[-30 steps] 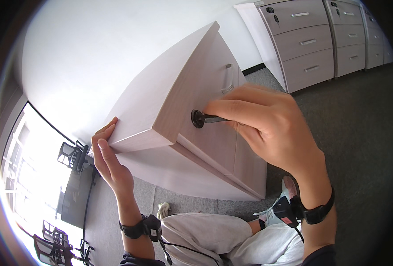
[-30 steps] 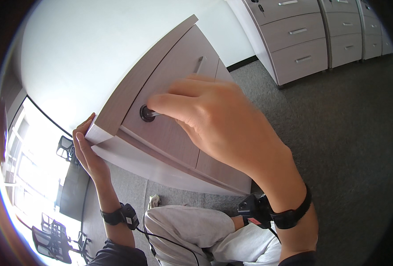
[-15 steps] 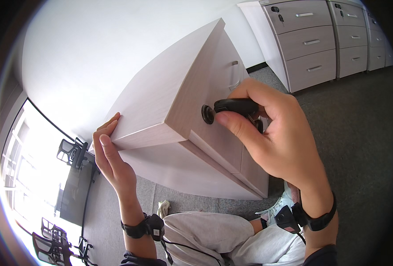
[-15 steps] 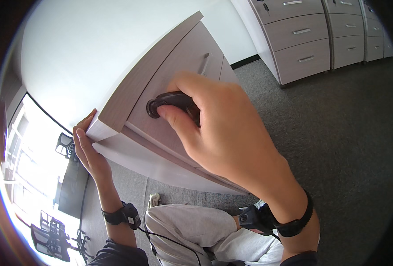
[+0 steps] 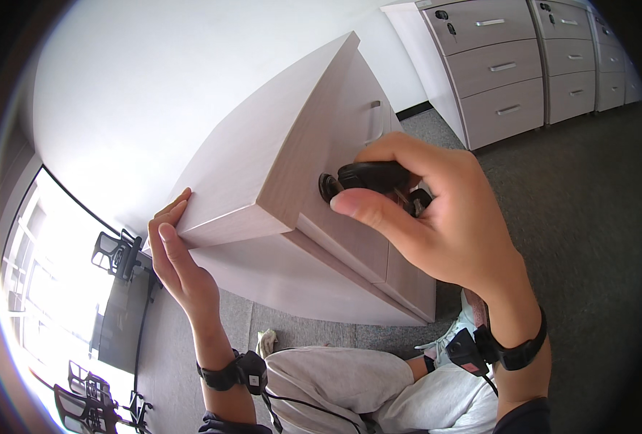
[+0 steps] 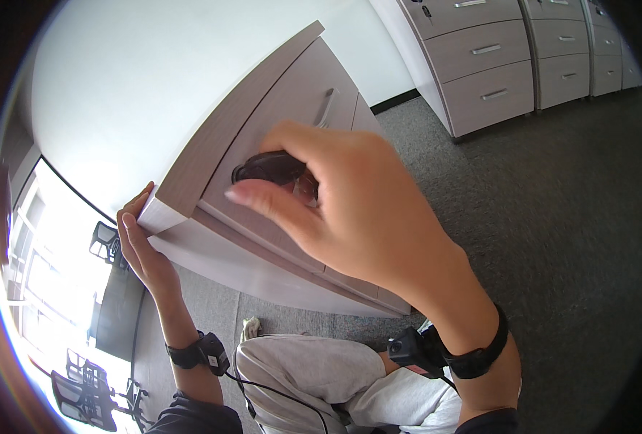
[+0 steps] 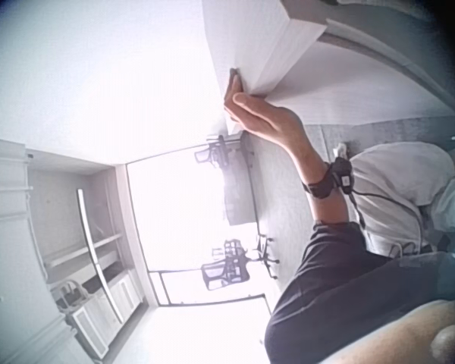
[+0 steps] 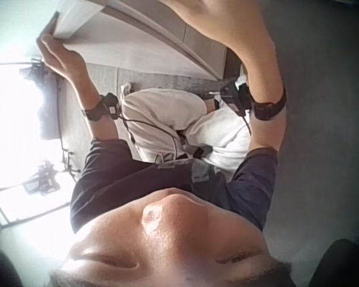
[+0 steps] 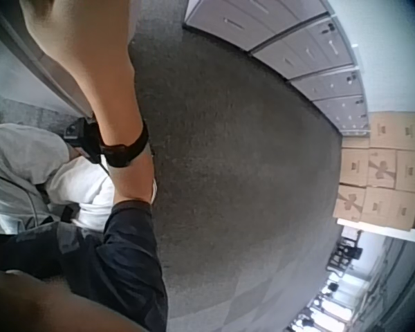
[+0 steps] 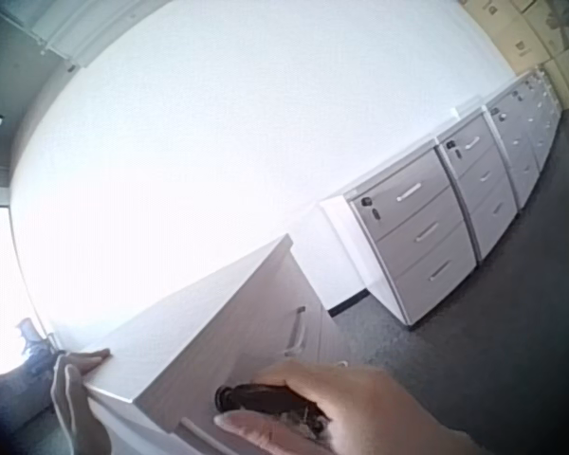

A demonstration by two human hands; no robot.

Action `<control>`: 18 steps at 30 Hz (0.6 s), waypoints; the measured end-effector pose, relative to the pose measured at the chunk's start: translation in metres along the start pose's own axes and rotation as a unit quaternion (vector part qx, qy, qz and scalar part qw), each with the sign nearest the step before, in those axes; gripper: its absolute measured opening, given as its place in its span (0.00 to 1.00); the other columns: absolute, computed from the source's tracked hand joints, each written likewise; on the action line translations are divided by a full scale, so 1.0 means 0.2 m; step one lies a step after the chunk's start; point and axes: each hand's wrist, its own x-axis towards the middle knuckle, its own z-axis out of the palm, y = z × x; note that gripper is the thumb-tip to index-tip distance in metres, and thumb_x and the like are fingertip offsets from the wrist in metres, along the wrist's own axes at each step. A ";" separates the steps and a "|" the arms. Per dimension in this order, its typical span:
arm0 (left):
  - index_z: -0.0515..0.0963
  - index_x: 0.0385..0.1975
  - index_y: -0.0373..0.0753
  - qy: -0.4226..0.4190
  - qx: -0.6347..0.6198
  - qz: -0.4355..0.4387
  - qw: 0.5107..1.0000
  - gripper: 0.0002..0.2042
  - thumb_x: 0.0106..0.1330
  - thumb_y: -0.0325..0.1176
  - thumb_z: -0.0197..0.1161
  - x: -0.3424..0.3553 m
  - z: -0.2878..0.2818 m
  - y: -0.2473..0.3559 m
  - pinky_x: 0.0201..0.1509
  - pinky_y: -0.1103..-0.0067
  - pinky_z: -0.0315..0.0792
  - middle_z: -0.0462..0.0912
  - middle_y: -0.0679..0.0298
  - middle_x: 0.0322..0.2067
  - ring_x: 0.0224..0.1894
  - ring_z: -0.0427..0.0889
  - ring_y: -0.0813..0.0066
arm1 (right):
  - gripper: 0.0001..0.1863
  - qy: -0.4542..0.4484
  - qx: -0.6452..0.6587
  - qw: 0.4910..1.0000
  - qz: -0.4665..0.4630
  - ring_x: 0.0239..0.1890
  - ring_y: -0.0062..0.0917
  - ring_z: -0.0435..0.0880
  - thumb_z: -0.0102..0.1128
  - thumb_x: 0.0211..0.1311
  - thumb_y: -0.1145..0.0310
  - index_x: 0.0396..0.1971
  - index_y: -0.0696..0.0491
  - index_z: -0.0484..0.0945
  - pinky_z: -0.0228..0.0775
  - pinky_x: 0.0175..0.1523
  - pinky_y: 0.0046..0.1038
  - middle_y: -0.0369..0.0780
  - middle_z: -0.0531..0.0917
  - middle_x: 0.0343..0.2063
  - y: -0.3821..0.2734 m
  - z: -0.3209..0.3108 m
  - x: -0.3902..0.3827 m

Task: The recorder uses a screwdriver and keys to disassemble and inspect the lock mechanism on a desk drawer while sitting on the floor.

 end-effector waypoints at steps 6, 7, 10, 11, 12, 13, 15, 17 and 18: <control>0.75 0.41 0.36 -0.013 0.006 0.009 1.000 0.24 0.72 0.46 0.32 -0.01 0.01 -0.01 0.55 0.73 0.64 0.79 0.54 0.45 0.47 0.76 0.70 | 0.20 0.154 0.235 0.929 0.242 0.33 0.20 0.77 0.55 0.61 0.52 0.39 0.55 0.74 0.65 0.35 0.19 0.39 0.81 0.34 0.19 0.04 0.00; 0.75 0.41 0.36 -0.011 0.000 0.014 1.000 0.24 0.72 0.46 0.32 0.00 0.01 0.00 0.55 0.74 0.64 0.79 0.54 0.45 0.47 0.76 0.70 | 0.23 0.188 0.266 0.890 0.320 0.33 0.22 0.77 0.54 0.61 0.51 0.43 0.57 0.70 0.66 0.35 0.19 0.39 0.79 0.35 0.28 0.06 -0.03; 0.75 0.40 0.36 -0.016 0.001 0.008 1.000 0.24 0.72 0.45 0.32 -0.01 -0.01 -0.02 0.55 0.74 0.63 0.79 0.54 0.44 0.47 0.76 0.70 | 0.25 0.214 0.399 0.786 0.421 0.36 0.24 0.76 0.51 0.62 0.54 0.49 0.58 0.63 0.66 0.39 0.20 0.42 0.77 0.38 0.30 0.08 -0.04; 0.75 0.40 0.36 -0.015 0.001 0.009 1.000 0.24 0.72 0.45 0.32 0.00 -0.01 -0.02 0.55 0.74 0.63 0.79 0.54 0.44 0.47 0.76 0.70 | 0.24 0.206 0.496 0.717 0.443 0.37 0.25 0.76 0.51 0.62 0.58 0.52 0.58 0.60 0.66 0.42 0.21 0.43 0.76 0.39 0.28 0.07 -0.03; 0.76 0.39 0.36 -0.006 0.009 0.016 1.000 0.23 0.72 0.45 0.34 -0.01 0.00 0.00 0.55 0.74 0.63 0.80 0.55 0.43 0.47 0.77 0.69 | 0.24 0.205 0.495 0.718 0.444 0.37 0.25 0.76 0.51 0.62 0.58 0.52 0.58 0.60 0.66 0.42 0.21 0.43 0.76 0.39 0.26 0.06 -0.03; 0.76 0.38 0.36 0.002 0.017 0.023 1.000 0.22 0.72 0.45 0.35 -0.01 0.00 0.01 0.54 0.75 0.63 0.81 0.55 0.41 0.47 0.77 0.68 | 0.23 0.190 0.532 0.708 0.425 0.36 0.26 0.76 0.51 0.62 0.59 0.50 0.57 0.60 0.67 0.41 0.23 0.45 0.76 0.40 0.24 0.04 -0.02; 0.76 0.38 0.36 0.004 0.003 0.017 1.000 0.22 0.72 0.45 0.35 0.00 0.01 0.01 0.54 0.75 0.63 0.81 0.55 0.41 0.47 0.77 0.69 | 0.22 0.175 0.563 0.698 0.406 0.36 0.27 0.76 0.52 0.61 0.60 0.49 0.57 0.60 0.68 0.41 0.25 0.47 0.75 0.41 0.23 0.01 -0.02; 0.76 0.38 0.36 0.006 -0.016 0.008 1.000 0.22 0.72 0.45 0.36 -0.01 0.02 0.01 0.54 0.75 0.63 0.81 0.55 0.41 0.47 0.76 0.70 | 0.20 0.151 0.667 0.630 0.369 0.34 0.27 0.75 0.53 0.60 0.61 0.45 0.57 0.61 0.67 0.40 0.24 0.48 0.75 0.40 0.25 -0.02 -0.03; 0.76 0.38 0.36 0.005 -0.020 0.016 1.000 0.22 0.72 0.44 0.36 0.00 0.02 0.00 0.55 0.76 0.62 0.81 0.55 0.42 0.47 0.76 0.70 | 0.20 0.151 0.661 0.634 0.372 0.34 0.27 0.75 0.53 0.60 0.61 0.45 0.57 0.61 0.67 0.40 0.24 0.48 0.75 0.40 0.24 -0.03 -0.03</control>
